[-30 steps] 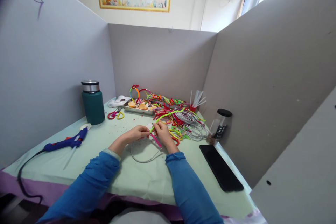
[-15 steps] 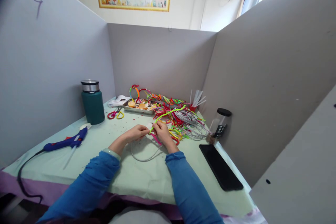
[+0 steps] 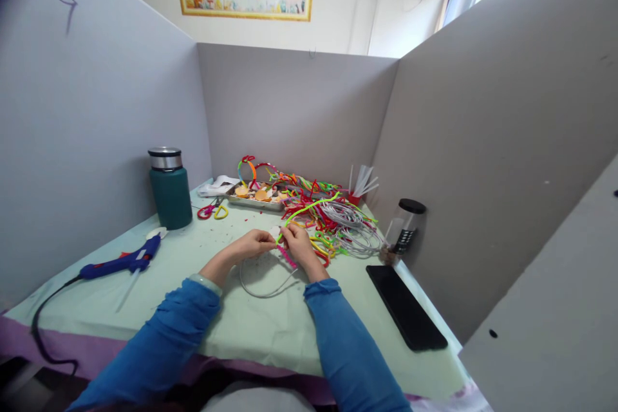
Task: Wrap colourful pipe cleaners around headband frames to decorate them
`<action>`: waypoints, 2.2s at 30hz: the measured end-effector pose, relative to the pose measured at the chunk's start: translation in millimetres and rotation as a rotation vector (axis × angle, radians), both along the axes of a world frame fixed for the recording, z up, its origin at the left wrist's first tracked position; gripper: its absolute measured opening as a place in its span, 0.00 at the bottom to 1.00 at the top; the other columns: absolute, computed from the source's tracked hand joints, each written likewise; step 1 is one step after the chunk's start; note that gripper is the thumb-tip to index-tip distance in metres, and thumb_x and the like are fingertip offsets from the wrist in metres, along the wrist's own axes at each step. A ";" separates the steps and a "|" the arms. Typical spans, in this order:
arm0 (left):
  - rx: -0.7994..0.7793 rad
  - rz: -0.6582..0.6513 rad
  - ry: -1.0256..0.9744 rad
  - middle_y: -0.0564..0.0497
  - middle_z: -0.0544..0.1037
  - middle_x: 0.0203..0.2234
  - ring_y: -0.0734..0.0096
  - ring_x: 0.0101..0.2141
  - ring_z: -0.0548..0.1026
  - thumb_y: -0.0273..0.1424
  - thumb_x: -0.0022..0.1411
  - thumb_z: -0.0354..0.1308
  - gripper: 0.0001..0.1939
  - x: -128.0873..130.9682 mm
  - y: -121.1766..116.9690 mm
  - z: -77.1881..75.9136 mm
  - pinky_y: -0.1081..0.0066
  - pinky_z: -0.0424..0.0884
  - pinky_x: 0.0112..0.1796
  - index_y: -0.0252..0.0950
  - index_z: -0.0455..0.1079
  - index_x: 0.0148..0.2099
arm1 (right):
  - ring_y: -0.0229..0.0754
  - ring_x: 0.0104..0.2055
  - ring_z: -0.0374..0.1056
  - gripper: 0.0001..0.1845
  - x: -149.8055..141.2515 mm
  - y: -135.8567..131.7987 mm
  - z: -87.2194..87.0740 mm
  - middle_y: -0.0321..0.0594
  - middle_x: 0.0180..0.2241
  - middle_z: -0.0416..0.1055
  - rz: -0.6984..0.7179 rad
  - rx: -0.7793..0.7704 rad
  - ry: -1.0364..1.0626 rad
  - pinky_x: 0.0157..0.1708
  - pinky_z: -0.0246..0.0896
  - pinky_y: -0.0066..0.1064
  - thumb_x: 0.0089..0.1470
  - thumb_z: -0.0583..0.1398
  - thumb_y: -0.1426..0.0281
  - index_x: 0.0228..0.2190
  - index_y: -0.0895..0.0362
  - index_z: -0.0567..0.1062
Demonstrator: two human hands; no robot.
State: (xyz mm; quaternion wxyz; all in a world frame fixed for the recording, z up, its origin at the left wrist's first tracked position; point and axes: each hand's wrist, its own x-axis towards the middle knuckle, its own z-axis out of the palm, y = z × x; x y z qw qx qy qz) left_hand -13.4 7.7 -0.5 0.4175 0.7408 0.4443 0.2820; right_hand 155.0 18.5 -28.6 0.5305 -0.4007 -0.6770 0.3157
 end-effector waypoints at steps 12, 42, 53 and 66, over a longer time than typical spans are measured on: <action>0.100 -0.031 -0.077 0.55 0.66 0.18 0.77 0.22 0.59 0.40 0.49 0.58 0.15 -0.2 0.9 1.9 0.75 0.54 0.24 0.31 0.70 0.30 | 0.33 0.18 0.57 0.17 -0.1 -1.2 5.3 0.32 0.16 0.62 0.031 -0.088 0.118 0.19 0.50 0.25 0.51 0.56 0.58 0.20 0.57 0.66; 0.196 -0.064 -0.327 0.47 0.76 0.29 0.70 0.31 0.72 0.41 0.48 0.63 0.19 2.3 -8.2 15.6 0.70 0.67 0.36 0.30 0.72 0.36 | 0.31 0.14 0.53 0.14 -0.7 -7.7 4.5 0.30 0.15 0.61 0.415 -0.482 0.257 0.12 0.44 0.24 0.47 0.59 0.58 0.23 0.56 0.67; 0.358 0.194 -0.349 0.48 0.77 0.26 0.72 0.27 0.71 0.38 0.50 0.60 0.15 -1.0 2.4 12.3 0.74 0.65 0.30 0.30 0.75 0.34 | 0.31 0.14 0.55 0.25 1.7 4.7 2.7 0.34 0.18 0.66 0.111 -0.322 0.422 0.13 0.46 0.24 0.48 0.57 0.49 0.26 0.60 0.71; 0.414 0.406 -0.402 0.48 0.79 0.27 0.70 0.28 0.72 0.38 0.49 0.59 0.15 -2.6 19.5 -1.7 0.73 0.66 0.32 0.32 0.77 0.34 | 0.36 0.26 0.64 0.12 -19.7 -28.9 15.9 0.38 0.26 0.71 -0.144 0.316 -0.195 0.29 0.55 0.27 0.58 0.51 0.67 0.34 0.57 0.73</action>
